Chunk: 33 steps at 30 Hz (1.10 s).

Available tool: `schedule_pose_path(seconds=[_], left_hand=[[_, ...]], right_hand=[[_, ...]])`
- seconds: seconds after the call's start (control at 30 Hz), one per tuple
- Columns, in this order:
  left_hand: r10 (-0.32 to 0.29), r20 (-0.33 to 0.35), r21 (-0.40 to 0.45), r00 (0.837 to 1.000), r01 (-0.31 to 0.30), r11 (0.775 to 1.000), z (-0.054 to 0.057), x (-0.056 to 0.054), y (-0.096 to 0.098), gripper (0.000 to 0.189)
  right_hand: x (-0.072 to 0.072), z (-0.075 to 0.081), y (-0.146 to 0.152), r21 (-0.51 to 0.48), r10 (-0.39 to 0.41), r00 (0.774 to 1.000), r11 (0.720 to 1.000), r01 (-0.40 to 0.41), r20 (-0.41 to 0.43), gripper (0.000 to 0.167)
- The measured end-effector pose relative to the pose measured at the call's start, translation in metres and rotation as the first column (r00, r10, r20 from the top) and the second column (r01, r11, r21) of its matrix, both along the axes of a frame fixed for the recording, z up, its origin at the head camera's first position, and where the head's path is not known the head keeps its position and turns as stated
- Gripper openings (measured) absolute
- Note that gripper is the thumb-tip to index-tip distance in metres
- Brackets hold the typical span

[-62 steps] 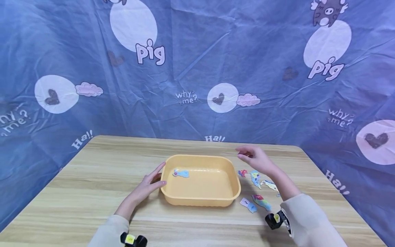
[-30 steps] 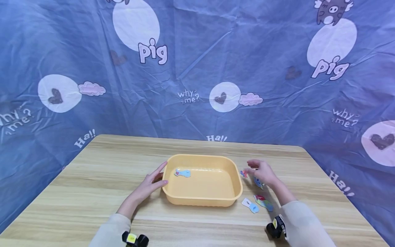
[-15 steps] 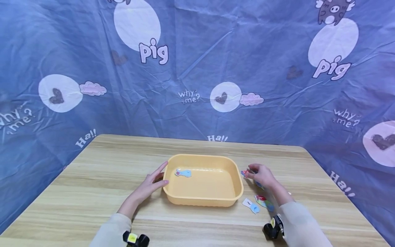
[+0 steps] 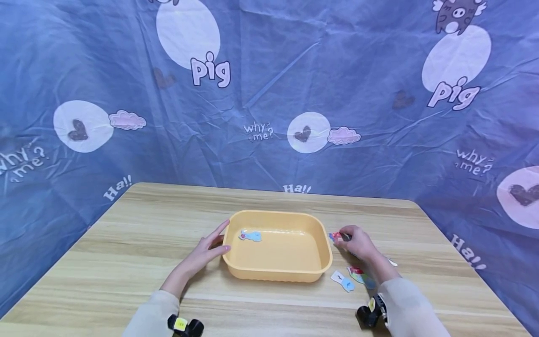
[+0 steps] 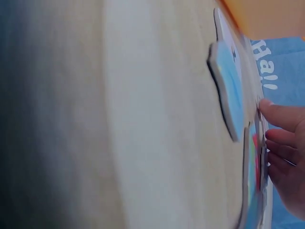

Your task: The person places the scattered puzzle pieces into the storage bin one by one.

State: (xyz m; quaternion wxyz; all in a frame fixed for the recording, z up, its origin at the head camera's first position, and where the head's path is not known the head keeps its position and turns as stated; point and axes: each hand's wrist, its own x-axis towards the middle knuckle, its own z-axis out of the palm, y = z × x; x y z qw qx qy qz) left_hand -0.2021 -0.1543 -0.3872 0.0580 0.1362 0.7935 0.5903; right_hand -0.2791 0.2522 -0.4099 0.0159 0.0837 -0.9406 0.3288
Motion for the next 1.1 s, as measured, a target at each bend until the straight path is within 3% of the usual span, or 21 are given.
schedule_pose_path(seconds=[0.2,0.43,0.67,1.1], left_hand=[[-0.010,0.000,0.027,1.000,0.010,1.000,-0.014,-0.008,-0.004,0.063],[0.007,-0.045,-0.064,0.999,-0.010,0.998,-0.031,-0.018,-0.009,0.063],[0.021,-0.014,-0.035,1.000,-0.021,0.999,-0.031,-0.017,-0.008,0.065],[0.013,-0.034,-0.042,0.999,-0.014,0.999,-0.032,-0.017,-0.008,0.065]], right_hand=[[-0.001,-0.005,0.001,0.032,0.028,0.998,0.999,-0.026,-0.052,0.042],[0.000,-0.006,0.000,0.032,-0.006,0.999,0.999,0.008,-0.053,0.042],[0.000,-0.006,-0.002,0.027,-0.041,0.998,0.999,0.043,-0.043,0.042],[0.002,-0.006,-0.004,0.015,-0.057,0.998,0.998,0.057,-0.029,0.039]])
